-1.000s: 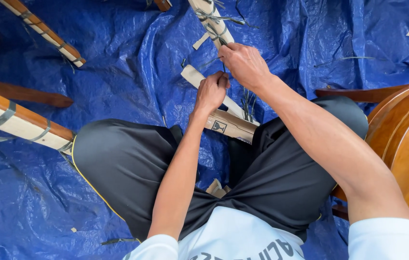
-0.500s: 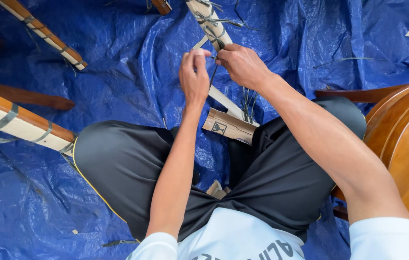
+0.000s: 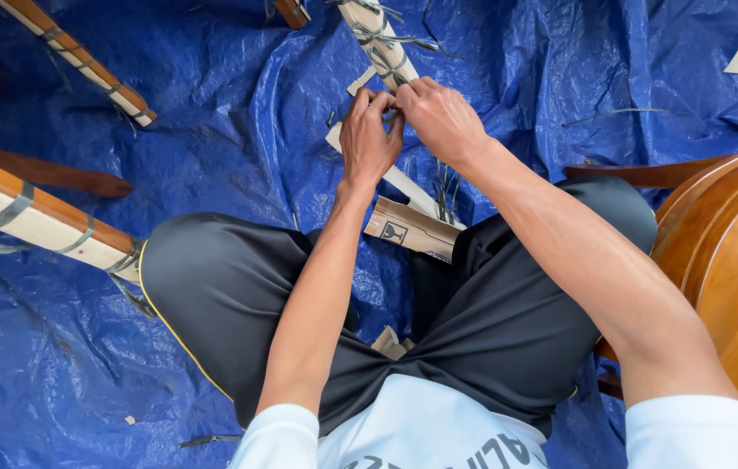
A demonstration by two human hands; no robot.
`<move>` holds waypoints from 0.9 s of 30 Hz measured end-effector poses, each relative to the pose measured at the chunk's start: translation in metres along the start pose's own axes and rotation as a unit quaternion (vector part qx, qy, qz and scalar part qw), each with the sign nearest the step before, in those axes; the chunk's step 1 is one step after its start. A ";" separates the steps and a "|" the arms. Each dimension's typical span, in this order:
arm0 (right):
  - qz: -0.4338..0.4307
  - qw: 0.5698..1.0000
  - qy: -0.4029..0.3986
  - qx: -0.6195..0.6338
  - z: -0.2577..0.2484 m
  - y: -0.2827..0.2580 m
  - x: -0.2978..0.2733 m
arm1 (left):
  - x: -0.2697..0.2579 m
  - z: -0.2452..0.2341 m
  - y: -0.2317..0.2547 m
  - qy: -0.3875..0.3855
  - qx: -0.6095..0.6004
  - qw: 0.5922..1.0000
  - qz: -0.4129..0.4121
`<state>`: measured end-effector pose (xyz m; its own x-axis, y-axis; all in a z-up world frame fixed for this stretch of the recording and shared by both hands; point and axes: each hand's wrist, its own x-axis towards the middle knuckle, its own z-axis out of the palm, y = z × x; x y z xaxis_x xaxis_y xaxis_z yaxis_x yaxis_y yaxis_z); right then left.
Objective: Wrapping protective foam around the legs of wooden chairs and tables and securing them with twine.
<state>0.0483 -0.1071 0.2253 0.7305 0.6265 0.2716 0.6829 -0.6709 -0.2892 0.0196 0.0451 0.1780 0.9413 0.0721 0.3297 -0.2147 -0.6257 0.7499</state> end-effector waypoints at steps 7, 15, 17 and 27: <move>-0.026 0.995 -0.014 -0.096 0.007 0.001 -0.005 | -0.003 0.044 -0.041 -0.006 -0.026 0.992 -0.124; -0.011 0.999 0.029 0.005 -0.003 -0.004 -0.008 | 0.000 0.056 -0.062 -0.108 -0.431 0.793 -0.416; -0.005 0.999 0.038 0.028 -0.007 -0.010 -0.008 | -0.005 0.066 -0.067 -0.087 -0.481 0.749 -0.448; 0.178 0.979 0.079 0.056 -0.002 -0.007 -0.016 | -0.007 0.093 -0.063 0.115 -0.656 0.612 -0.426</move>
<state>0.0315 -0.1130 0.2248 0.9188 0.2861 0.2718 0.3878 -0.7823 -0.4875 0.0510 0.0118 0.0753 0.8280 0.1401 -0.5429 0.1616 0.8675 0.4704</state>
